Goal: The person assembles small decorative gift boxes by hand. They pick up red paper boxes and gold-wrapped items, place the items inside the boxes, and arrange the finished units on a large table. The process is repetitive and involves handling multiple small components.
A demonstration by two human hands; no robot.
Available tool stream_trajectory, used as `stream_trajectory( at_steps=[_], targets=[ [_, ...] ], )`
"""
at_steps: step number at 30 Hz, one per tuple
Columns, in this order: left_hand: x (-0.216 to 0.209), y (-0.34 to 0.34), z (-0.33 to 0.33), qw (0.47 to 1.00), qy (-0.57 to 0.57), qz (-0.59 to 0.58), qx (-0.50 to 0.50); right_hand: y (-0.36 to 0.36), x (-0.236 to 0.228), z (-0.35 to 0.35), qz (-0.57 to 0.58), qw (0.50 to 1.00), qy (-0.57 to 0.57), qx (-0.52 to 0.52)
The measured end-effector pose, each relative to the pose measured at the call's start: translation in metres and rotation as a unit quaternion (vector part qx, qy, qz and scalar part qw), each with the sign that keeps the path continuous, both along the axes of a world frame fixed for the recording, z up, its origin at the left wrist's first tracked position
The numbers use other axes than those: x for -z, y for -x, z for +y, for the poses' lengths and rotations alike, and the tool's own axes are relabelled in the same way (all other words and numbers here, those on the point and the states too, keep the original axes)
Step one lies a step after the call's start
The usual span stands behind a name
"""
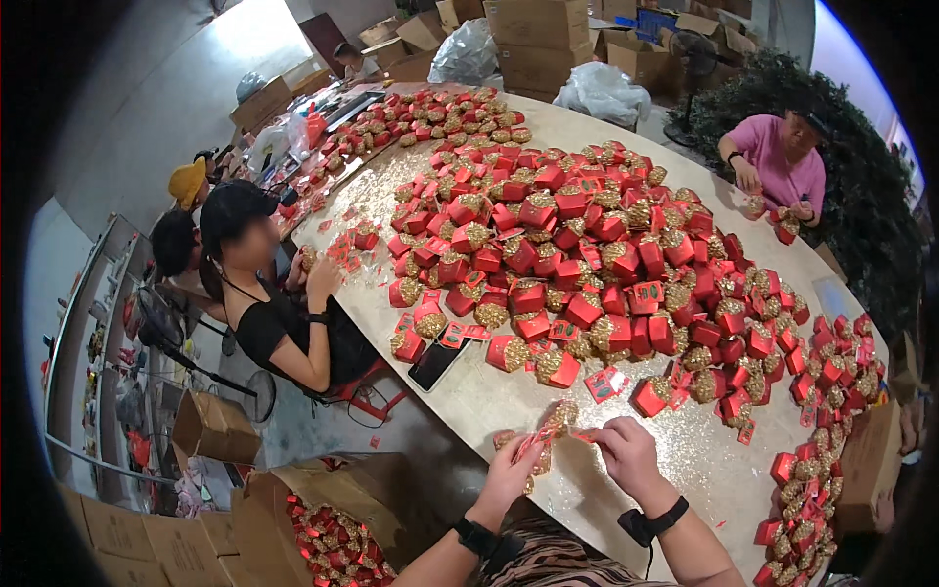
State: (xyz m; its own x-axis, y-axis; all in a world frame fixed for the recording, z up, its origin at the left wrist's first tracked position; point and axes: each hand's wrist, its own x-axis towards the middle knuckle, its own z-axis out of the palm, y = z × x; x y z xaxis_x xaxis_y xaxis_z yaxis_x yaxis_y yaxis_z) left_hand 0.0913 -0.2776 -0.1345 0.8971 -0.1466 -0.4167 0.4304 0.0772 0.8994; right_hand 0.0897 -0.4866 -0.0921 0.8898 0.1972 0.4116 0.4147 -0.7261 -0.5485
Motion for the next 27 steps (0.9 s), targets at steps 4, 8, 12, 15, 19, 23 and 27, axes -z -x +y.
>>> stream_trajectory(
  at_steps=[4,8,12,15,19,23,27],
  targets=[
    [-0.022,0.0,-0.02,0.983,-0.031,-0.121,0.132,0.003,-0.034,-0.011,-0.009,0.998,-0.007,-0.055],
    [-0.058,0.012,-0.037,0.972,-0.04,-0.141,0.185,0.021,-0.045,-0.012,0.013,0.993,-0.113,-0.015],
    [-0.069,0.024,-0.05,0.959,-0.015,-0.199,0.201,0.04,-0.064,-0.022,0.039,0.99,-0.135,-0.004],
    [-0.07,0.034,-0.058,0.957,-0.023,-0.185,0.224,0.056,-0.069,-0.027,0.053,0.987,-0.147,0.022],
    [-0.071,0.049,-0.067,0.954,0.042,-0.219,0.199,0.072,-0.079,-0.034,0.085,0.985,-0.152,0.008],
    [-0.065,0.065,-0.063,0.964,0.063,-0.17,0.197,0.082,-0.08,-0.03,0.039,0.987,-0.154,-0.013],
    [-0.066,0.061,-0.063,0.955,0.086,-0.235,0.159,0.09,-0.109,-0.044,0.016,0.996,-0.071,-0.053]
  ],
)
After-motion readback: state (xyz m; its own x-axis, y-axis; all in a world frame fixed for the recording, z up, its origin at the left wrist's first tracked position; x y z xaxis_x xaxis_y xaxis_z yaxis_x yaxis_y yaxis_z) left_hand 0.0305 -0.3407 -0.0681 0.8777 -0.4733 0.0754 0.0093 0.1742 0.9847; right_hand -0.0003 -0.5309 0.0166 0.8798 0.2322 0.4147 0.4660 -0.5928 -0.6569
